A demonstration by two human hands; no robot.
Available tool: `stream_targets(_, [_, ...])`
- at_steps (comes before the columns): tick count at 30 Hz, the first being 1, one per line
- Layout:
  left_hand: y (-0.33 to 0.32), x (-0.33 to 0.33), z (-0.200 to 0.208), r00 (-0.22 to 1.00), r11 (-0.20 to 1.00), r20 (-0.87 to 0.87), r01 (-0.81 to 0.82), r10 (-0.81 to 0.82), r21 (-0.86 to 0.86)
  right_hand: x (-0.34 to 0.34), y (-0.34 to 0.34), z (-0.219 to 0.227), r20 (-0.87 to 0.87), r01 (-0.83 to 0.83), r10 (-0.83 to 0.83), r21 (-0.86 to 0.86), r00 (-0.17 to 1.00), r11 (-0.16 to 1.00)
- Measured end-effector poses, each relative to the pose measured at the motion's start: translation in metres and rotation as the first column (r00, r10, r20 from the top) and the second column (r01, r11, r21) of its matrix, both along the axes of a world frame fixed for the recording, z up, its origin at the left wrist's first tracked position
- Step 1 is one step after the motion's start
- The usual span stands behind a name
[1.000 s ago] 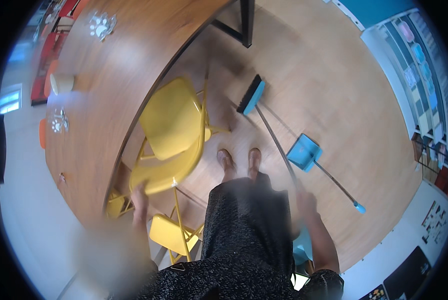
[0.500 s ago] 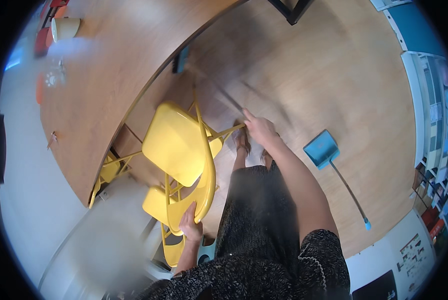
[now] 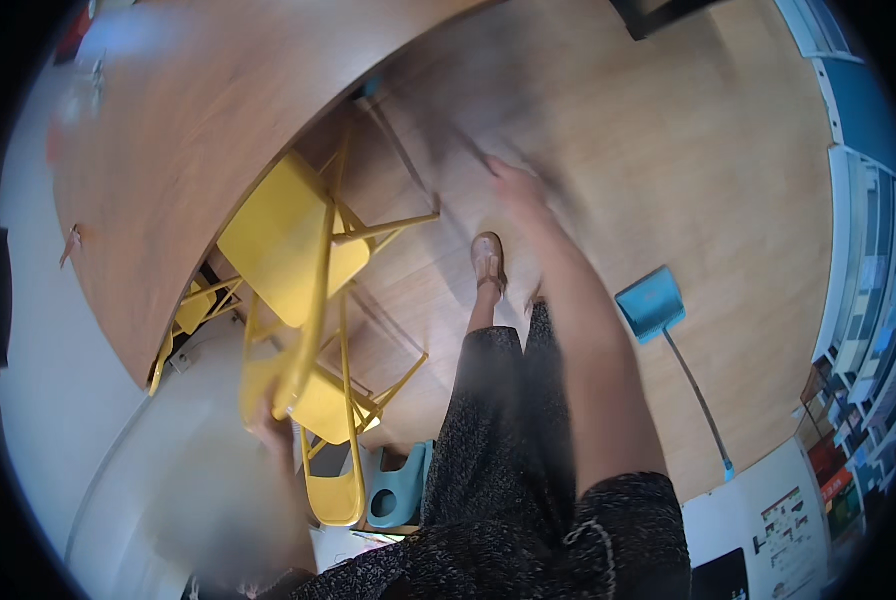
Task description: The person sweeps a wooden floor in a room using a broom and dustpan. They move several small blue and yellow chairs to clean underneath them and then return the chairs to their original positions. The person sweeps debris into the dustpan and continues cleaning the floor around the furniture.
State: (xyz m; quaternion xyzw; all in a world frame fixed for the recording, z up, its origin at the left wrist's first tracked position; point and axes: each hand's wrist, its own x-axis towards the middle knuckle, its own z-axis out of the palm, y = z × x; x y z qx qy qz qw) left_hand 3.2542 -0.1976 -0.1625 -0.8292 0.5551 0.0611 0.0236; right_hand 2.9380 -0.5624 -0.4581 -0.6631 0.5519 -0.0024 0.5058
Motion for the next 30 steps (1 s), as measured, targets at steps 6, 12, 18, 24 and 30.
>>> stream_targets(6, [-0.027, 0.085, 0.005, 0.972, 0.983, 0.168, -0.151, 0.166, -0.102, -0.157, 0.072, 0.083, -0.099, 0.123, -0.107, 0.176, 0.989, 0.977])
stream_targets(12, [-0.069, 0.156, 0.005, 0.957, 0.991, 0.286, -0.001, 0.041, -0.137, -0.226, 0.152, 0.113, -0.192, 0.046, -0.06, -0.078, 0.98, 0.996])
stream_targets(18, [-0.031, 0.2, -0.009, 0.973, 0.978, 0.213, 0.122, -0.085, -0.17, -0.174, 0.153, 0.155, -0.088, -0.003, -0.003, -0.07, 0.996, 0.998])
stream_targets(24, [-0.02, 0.237, -0.014, 0.979, 0.968, 0.185, -0.036, 0.083, -0.247, -0.038, 0.063, 0.082, -0.122, -0.138, 0.141, 0.031, 0.983, 0.99])
stream_targets(30, [-0.011, 0.251, -0.022, 0.974, 0.938, -0.073, -0.228, 0.216, -0.26, 0.121, -0.044, 0.017, -0.124, -0.343, 0.334, -0.061, 0.934, 0.937])
